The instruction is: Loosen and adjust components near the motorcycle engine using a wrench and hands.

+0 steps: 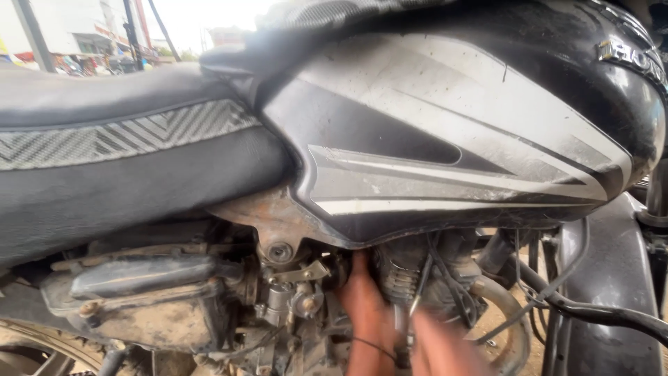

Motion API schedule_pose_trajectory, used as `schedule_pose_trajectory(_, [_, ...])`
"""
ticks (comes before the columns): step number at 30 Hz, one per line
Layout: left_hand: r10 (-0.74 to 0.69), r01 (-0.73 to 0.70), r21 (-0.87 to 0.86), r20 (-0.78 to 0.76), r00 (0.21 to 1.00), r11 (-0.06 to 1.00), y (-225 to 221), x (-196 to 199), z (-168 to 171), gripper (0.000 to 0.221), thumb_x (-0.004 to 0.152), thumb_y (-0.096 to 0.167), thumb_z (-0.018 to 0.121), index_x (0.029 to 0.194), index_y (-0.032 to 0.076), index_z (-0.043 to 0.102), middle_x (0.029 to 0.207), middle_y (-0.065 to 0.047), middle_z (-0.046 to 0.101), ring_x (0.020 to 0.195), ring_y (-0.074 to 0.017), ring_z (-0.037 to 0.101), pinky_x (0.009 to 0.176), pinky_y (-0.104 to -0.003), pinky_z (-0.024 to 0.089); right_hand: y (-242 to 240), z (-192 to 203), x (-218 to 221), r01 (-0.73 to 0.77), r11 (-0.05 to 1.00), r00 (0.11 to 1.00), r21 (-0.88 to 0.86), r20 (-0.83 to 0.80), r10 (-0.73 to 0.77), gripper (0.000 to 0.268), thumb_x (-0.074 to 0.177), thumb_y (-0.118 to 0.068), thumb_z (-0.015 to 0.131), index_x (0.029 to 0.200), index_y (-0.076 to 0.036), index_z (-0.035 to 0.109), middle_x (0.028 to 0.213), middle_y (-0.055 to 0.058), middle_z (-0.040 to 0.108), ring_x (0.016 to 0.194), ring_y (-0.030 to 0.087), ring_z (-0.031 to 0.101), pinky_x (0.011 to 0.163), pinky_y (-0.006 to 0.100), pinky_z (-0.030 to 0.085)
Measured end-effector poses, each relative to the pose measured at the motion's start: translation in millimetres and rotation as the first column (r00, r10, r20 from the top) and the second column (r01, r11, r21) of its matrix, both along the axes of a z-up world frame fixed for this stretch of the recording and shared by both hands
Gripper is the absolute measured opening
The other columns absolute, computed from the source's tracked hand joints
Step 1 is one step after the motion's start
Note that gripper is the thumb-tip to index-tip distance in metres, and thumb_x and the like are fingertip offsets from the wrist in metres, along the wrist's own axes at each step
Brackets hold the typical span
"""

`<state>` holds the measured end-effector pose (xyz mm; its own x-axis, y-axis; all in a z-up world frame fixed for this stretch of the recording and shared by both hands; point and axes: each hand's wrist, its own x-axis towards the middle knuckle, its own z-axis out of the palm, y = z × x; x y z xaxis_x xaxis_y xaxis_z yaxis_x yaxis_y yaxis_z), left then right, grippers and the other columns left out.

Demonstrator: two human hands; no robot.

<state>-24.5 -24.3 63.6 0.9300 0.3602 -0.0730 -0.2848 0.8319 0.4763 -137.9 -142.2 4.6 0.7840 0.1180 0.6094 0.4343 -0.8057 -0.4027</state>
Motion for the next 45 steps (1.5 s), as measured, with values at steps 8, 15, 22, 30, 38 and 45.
schedule_pose_trajectory(8, [-0.044, 0.064, 0.208, -0.096, 0.994, 0.976, -5, 26, -37, 0.031, 0.095, 0.019, 0.066, 0.071, -0.001, 0.066, 0.066, -0.005, 0.066, 0.057, -0.0139, 0.058, 0.051, -0.033, 0.046, 76, 134, 23, 0.115, 0.990, 0.987, -0.081, -0.106, -0.123, 0.043, 0.090, -0.026, 0.060, 0.130, -0.011, 0.063, 0.127, 0.013, 0.067, 0.095, 0.036, 0.074, 0.083, 0.045, 0.061])
schedule_pose_trajectory(15, [-0.055, 0.059, 0.065, -0.061, 0.997, 0.996, -4, 11, -10, 0.021, 0.091, 0.018, 0.069, 0.088, -0.002, 0.075, 0.085, -0.007, 0.076, 0.071, -0.0152, 0.067, 0.059, -0.030, 0.053, 74, 168, 24, 0.018, 0.969, 0.963, -0.246, -0.257, -0.084, 0.038, 0.088, -0.016, 0.057, 0.124, -0.004, 0.062, 0.099, 0.019, 0.073, 0.078, 0.037, 0.076, 0.074, 0.044, 0.062])
schedule_pose_trajectory(22, [0.031, 0.008, 0.196, -0.196, 0.980, 0.981, -5, 5, -1, 0.035, 0.094, 0.020, 0.078, 0.096, -0.015, 0.075, 0.094, -0.021, 0.077, 0.074, -0.0210, 0.064, 0.063, -0.036, 0.052, 61, 165, 38, 0.006, 0.975, 0.937, -0.220, -0.338, -0.082, 0.026, 0.089, -0.015, 0.055, 0.110, -0.002, 0.065, 0.081, 0.020, 0.074, 0.075, 0.035, 0.077, 0.076, 0.041, 0.063])
schedule_pose_trajectory(30, [0.040, -0.041, -0.022, -0.055, 0.998, 0.999, -7, 14, -6, 0.032, 0.088, 0.017, 0.075, 0.107, -0.009, 0.076, 0.105, -0.012, 0.080, 0.087, -0.0191, 0.072, 0.072, -0.033, 0.058, 43, 144, 62, -0.052, 0.975, 0.972, -0.217, -0.234, -0.001, 0.037, 0.084, -0.018, 0.059, 0.118, -0.005, 0.064, 0.115, 0.025, 0.067, 0.106, 0.045, 0.064, 0.095, 0.053, 0.052])
schedule_pose_trajectory(38, [0.045, -0.041, -0.110, 0.038, 0.998, 0.993, -6, 10, 3, 0.035, 0.083, 0.009, 0.077, 0.114, -0.005, 0.073, 0.112, -0.011, 0.078, 0.094, -0.0201, 0.073, 0.077, -0.034, 0.059, 28, 138, 80, -0.190, 0.973, 0.950, -0.129, -0.273, 0.150, 0.063, 0.081, -0.015, 0.060, 0.144, -0.013, 0.055, 0.140, 0.025, 0.057, 0.126, 0.043, 0.052, 0.103, 0.052, 0.041])
schedule_pose_trajectory(45, [0.001, 0.000, -0.086, 0.005, 1.000, 0.996, -5, 34, -2, 0.036, 0.085, 0.014, 0.077, 0.115, -0.006, 0.074, 0.111, -0.012, 0.079, 0.094, -0.0213, 0.071, 0.078, -0.034, 0.057, 19, 121, 101, -0.176, 0.964, 0.953, -0.199, -0.280, 0.117, 0.056, 0.085, -0.022, 0.062, 0.139, -0.011, 0.056, 0.132, 0.027, 0.058, 0.127, 0.042, 0.056, 0.105, 0.050, 0.041])
